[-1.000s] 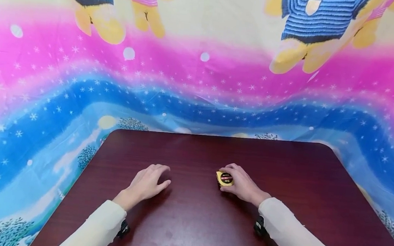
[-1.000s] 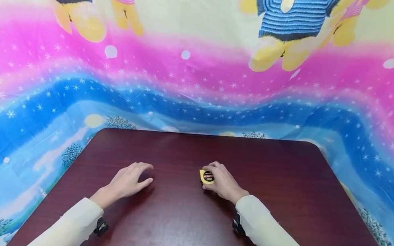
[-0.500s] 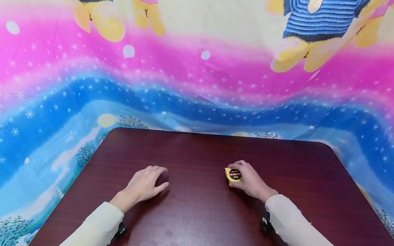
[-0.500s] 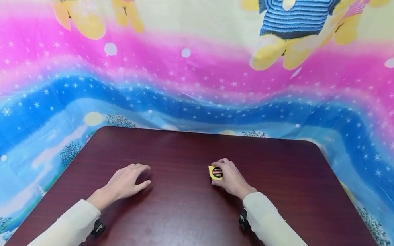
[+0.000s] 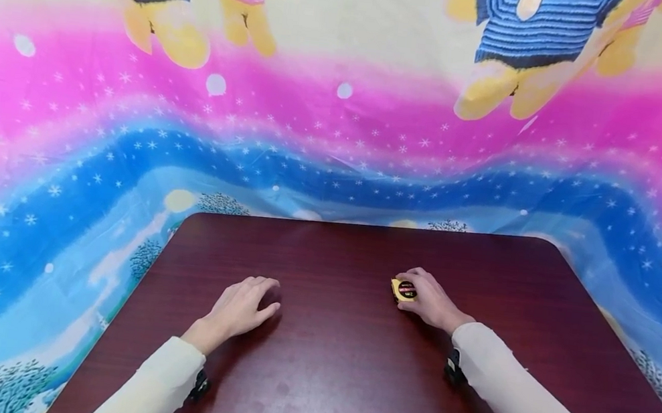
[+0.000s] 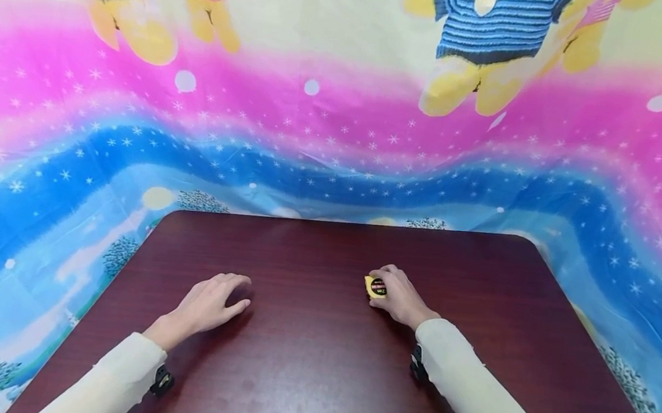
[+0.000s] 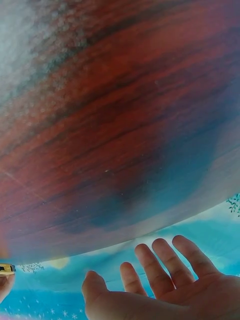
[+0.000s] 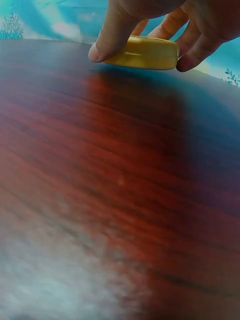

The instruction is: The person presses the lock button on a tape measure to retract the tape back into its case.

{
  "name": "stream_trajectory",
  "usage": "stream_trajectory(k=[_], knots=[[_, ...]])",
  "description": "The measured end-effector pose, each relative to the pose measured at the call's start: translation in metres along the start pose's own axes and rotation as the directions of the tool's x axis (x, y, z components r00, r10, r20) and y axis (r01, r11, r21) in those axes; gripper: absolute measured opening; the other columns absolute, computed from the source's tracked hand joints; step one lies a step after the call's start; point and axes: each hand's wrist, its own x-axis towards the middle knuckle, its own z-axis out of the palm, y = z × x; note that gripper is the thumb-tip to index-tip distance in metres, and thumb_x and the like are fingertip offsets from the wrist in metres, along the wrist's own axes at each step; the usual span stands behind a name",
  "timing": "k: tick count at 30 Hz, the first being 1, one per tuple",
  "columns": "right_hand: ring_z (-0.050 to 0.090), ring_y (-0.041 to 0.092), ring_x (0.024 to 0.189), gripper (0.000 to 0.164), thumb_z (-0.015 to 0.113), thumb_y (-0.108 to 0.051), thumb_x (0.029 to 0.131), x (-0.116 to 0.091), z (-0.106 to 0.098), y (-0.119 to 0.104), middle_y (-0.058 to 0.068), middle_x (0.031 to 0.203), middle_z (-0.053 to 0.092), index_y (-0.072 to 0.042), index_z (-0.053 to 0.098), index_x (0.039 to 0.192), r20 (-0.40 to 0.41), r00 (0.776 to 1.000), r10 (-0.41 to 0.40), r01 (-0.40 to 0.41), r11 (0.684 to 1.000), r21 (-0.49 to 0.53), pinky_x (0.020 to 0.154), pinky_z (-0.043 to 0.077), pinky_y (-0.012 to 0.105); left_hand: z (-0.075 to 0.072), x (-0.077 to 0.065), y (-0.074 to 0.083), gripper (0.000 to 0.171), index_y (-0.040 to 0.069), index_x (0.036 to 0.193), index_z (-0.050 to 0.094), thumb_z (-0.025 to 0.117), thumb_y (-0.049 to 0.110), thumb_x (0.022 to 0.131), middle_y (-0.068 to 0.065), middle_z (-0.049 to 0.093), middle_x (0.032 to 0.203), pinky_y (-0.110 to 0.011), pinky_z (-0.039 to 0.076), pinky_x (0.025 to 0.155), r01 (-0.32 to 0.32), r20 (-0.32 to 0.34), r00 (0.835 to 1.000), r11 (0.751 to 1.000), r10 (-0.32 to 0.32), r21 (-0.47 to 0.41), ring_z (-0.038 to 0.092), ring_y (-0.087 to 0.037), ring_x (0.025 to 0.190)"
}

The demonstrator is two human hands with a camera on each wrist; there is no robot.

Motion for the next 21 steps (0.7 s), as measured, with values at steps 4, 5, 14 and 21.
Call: stream_trajectory(k=[4,5,14,21], knots=[[0.055,0.035,0.119,0.059,0.081,-0.016,0.086,0.0005,0.0028,0.0044,0.02,0.133,0.055,-0.001,0.058,0.138,0.019,1.0,0.008,-0.008,1.0,-0.007,0.099,0.048,0.053,0.0015,-0.0009,-0.0009,0.039,0.017,0.125,0.066,0.07,0.039,0.093,-0.005,0.071,0.126,-0.046,0.055,0.095,0.011,0.02,1.0,1.0,-0.011,-0.002,0.065,-0.026,0.119],[0.055,0.035,0.118,0.059,0.081,-0.017,0.086,0.0006,0.0036,0.0053,0.02,0.133,0.056,-0.001,0.058,0.138,0.026,1.0,0.01,-0.01,1.0,-0.005,0.099,0.048,0.053,0.0022,-0.0011,-0.0012,0.04,0.017,0.126,0.066,0.07,0.039,0.093,-0.005,0.07,0.127,-0.046,0.054,0.096,0.014,0.026,1.0,1.0,-0.014,-0.003,0.065,-0.026,0.12],[0.058,0.03,0.113,0.059,0.081,-0.021,0.086,0.0,0.0079,0.0106,0.018,0.13,0.059,-0.002,0.058,0.138,0.028,1.0,0.015,-0.015,1.0,0.017,0.097,0.049,0.051,0.0026,-0.0012,0.0004,0.041,0.017,0.125,0.066,0.07,0.04,0.092,-0.004,0.071,0.125,-0.047,0.055,0.095,0.025,0.028,0.999,1.0,-0.025,-0.007,0.065,-0.027,0.118],[0.057,0.034,0.12,0.064,0.079,-0.029,0.088,-0.0061,0.0094,0.011,0.021,0.14,0.057,-0.003,0.056,0.141,0.038,0.999,0.012,-0.013,1.0,0.026,0.102,0.047,0.055,0.008,-0.0049,0.0019,0.04,0.017,0.126,0.066,0.07,0.04,0.093,-0.003,0.071,0.125,-0.046,0.055,0.095,0.027,0.014,1.0,0.999,-0.027,-0.027,0.066,-0.025,0.118]])
